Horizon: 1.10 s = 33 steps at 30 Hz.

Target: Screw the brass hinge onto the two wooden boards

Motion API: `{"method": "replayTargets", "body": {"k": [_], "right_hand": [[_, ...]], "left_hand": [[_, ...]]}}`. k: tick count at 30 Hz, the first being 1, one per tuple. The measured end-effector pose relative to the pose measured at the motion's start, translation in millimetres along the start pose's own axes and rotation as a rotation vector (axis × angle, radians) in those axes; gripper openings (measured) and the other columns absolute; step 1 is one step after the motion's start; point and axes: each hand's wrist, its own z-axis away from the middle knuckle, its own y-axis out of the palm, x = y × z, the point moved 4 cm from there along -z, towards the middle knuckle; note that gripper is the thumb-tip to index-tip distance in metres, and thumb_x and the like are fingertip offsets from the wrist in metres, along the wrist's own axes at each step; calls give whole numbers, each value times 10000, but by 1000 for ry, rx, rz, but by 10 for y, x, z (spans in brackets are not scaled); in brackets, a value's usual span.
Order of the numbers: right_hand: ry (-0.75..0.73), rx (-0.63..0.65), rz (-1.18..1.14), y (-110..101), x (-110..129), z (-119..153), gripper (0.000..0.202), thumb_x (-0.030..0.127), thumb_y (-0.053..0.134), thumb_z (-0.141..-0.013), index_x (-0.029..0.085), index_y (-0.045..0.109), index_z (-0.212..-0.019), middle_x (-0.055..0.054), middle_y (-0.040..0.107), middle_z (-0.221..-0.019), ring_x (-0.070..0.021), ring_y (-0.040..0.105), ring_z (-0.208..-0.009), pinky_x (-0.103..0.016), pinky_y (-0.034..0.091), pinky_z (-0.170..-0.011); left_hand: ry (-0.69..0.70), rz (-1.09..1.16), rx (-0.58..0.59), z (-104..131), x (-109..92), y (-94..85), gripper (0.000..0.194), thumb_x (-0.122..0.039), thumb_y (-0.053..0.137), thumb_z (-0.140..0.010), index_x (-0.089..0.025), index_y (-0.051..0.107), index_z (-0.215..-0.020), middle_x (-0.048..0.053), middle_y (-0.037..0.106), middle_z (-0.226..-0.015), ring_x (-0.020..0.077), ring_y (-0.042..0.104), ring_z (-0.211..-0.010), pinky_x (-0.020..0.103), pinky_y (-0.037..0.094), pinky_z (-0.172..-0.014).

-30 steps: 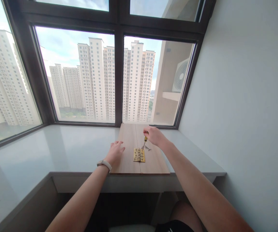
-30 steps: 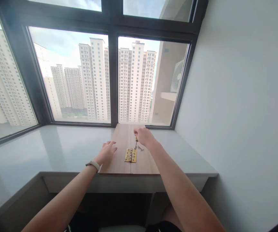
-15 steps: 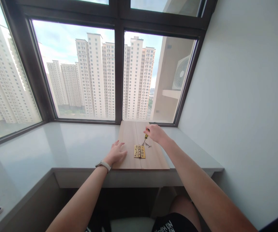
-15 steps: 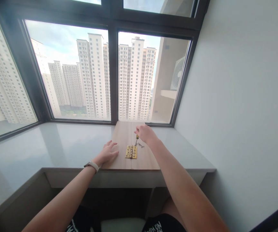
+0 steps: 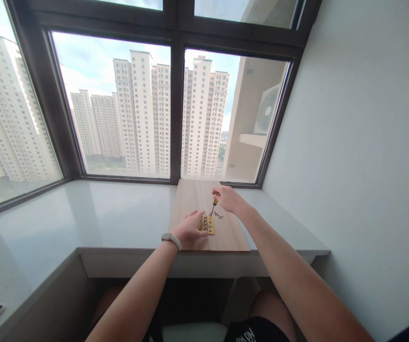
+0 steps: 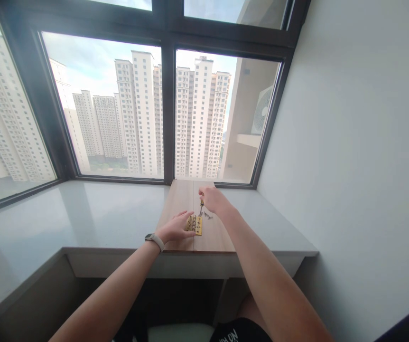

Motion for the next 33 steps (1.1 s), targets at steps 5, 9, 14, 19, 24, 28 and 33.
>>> {"method": "replayTargets", "body": {"k": [5,9,14,19,24,28,33], "right_hand": [[31,-54,27,-36,13,39,64,272,653,-915,214,675,-899,-37,709,-870,-175,629,-821,-263,410,-760],[25,-98,22,-24,-6,43,66,241,648,-912,207,676,-863,-47,706,-934,-173,633,-871,-261,415,-801],[10,-60,-21,7,-14,35,85,172,606,-913,217,678,-916,-40,716,-919,-175,637,-855,-265,418,-792],[25,-13,-2,21,-5,7,144,129,602,-891,214,676,-981,-63,725,-960,-189,641,-885,-267,411,-785],[31,-74,21,13,13,-4,58,244,611,-927,216,656,-903,-51,711,-901,-186,625,-835,-271,400,-751],[20,-127,-8,17,-5,-7,81,194,600,-926,205,667,-883,-47,701,-936,-171,625,-868,-259,412,-796],[-18,-45,-62,34,-12,-27,168,103,553,-911,197,691,-927,-48,700,-1000,-147,620,-841,-237,418,-767]], "left_hand": [[-26,21,-33,-27,6,69,889,-551,766,-732,-224,439,-1491,138,542,-1461,366,451,-1372,453,286,-1158],[-26,1,-32,-12,7,73,888,-574,739,-747,-231,427,-1504,134,545,-1456,367,450,-1370,437,291,-1144],[-22,-12,-35,-6,17,71,904,-605,734,-737,-228,437,-1503,134,544,-1456,374,444,-1370,432,287,-1140],[-25,-20,-38,7,9,75,896,-623,713,-747,-237,431,-1505,129,534,-1469,378,440,-1370,439,278,-1144],[-32,-16,-40,16,-13,64,898,-622,720,-739,-236,433,-1499,134,534,-1468,376,432,-1377,430,272,-1151],[-37,-30,-32,27,-42,41,900,-631,722,-733,-244,432,-1492,123,552,-1448,368,456,-1354,437,284,-1151],[-54,-69,-2,37,-62,28,887,-658,699,-745,-274,413,-1492,91,540,-1463,338,449,-1367,426,280,-1169]]}}
